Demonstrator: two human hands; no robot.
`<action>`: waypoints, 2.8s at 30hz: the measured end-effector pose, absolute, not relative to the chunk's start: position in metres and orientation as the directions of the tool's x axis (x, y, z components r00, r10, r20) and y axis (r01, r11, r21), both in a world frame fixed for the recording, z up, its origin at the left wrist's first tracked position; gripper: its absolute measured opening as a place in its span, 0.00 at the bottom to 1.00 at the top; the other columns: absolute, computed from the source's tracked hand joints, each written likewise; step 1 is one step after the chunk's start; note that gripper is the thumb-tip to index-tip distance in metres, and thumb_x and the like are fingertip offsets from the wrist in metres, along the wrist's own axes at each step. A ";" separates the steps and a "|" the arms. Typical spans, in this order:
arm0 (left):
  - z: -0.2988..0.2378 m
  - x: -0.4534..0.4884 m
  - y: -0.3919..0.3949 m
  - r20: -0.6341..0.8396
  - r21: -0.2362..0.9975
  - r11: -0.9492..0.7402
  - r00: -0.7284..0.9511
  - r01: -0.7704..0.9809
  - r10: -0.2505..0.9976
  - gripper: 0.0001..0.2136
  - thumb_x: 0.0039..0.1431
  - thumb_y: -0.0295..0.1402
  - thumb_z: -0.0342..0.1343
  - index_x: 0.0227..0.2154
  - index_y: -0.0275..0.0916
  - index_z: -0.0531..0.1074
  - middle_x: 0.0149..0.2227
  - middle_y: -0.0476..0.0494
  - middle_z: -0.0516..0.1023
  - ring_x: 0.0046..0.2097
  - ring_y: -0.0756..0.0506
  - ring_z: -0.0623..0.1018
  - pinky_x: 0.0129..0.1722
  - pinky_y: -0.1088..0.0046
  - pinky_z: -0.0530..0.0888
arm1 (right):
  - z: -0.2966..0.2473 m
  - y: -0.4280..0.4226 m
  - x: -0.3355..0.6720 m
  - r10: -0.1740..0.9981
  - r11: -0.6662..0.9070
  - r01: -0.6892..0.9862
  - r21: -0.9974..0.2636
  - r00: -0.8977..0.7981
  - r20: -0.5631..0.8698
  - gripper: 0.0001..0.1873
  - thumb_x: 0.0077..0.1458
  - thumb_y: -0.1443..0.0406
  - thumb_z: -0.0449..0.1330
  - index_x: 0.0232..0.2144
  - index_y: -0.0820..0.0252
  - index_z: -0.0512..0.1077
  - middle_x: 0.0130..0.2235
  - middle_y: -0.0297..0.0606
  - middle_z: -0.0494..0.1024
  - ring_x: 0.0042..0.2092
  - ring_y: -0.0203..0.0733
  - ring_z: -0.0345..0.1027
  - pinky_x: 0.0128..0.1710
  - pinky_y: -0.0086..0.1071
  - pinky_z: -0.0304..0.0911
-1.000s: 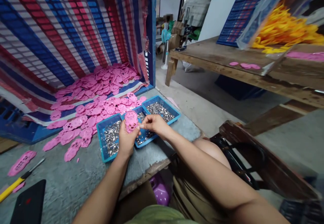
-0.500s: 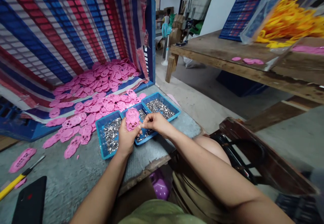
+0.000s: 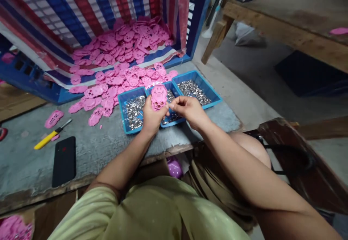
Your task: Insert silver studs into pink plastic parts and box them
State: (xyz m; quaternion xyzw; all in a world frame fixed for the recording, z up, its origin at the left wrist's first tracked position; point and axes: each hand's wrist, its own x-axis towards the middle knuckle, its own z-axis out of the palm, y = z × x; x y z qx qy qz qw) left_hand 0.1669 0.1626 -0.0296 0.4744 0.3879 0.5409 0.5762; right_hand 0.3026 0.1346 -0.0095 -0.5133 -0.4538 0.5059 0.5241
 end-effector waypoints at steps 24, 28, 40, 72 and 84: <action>-0.022 0.161 0.156 0.017 0.913 0.215 0.562 -0.346 0.827 0.34 0.57 0.44 0.55 0.66 0.41 0.60 0.32 0.44 0.79 0.18 0.51 0.69 0.17 0.74 0.55 | 0.004 0.131 0.344 0.925 0.369 0.624 -0.689 -0.176 0.337 0.07 0.60 0.64 0.61 0.28 0.56 0.72 0.67 0.42 0.69 0.68 0.58 0.56 0.69 0.62 0.49; -0.019 0.162 0.155 -0.020 0.915 0.243 0.566 -0.322 0.824 0.34 0.55 0.42 0.58 0.65 0.40 0.62 0.27 0.46 0.76 0.17 0.50 0.69 0.16 0.74 0.55 | 0.006 0.131 0.344 0.928 0.370 0.564 -0.738 -0.183 0.325 0.09 0.58 0.65 0.63 0.26 0.56 0.73 0.66 0.40 0.71 0.68 0.59 0.57 0.70 0.62 0.46; -0.019 0.160 0.155 -0.058 0.939 0.243 0.587 -0.243 0.808 0.30 0.58 0.47 0.58 0.62 0.39 0.69 0.25 0.44 0.78 0.17 0.48 0.71 0.15 0.75 0.55 | 0.008 0.132 0.347 0.938 0.344 0.528 -0.777 -0.224 0.263 0.12 0.58 0.64 0.65 0.23 0.56 0.73 0.64 0.40 0.72 0.68 0.61 0.57 0.71 0.62 0.45; -0.023 0.162 0.153 -0.086 0.895 0.320 0.583 -0.312 0.808 0.41 0.53 0.50 0.67 0.67 0.44 0.61 0.28 0.46 0.76 0.19 0.47 0.75 0.16 0.76 0.58 | -0.003 0.135 0.345 0.963 0.269 0.494 -0.827 -0.114 0.245 0.10 0.53 0.68 0.66 0.22 0.57 0.73 0.61 0.41 0.74 0.66 0.59 0.61 0.69 0.60 0.53; -0.020 0.165 0.151 -0.020 0.937 0.198 0.525 -0.286 0.851 0.40 0.53 0.39 0.67 0.68 0.44 0.59 0.28 0.48 0.76 0.17 0.50 0.71 0.16 0.78 0.56 | 0.003 0.131 0.335 0.959 0.278 0.427 -0.861 -0.073 0.273 0.06 0.51 0.71 0.66 0.26 0.57 0.73 0.57 0.41 0.75 0.63 0.54 0.67 0.68 0.56 0.56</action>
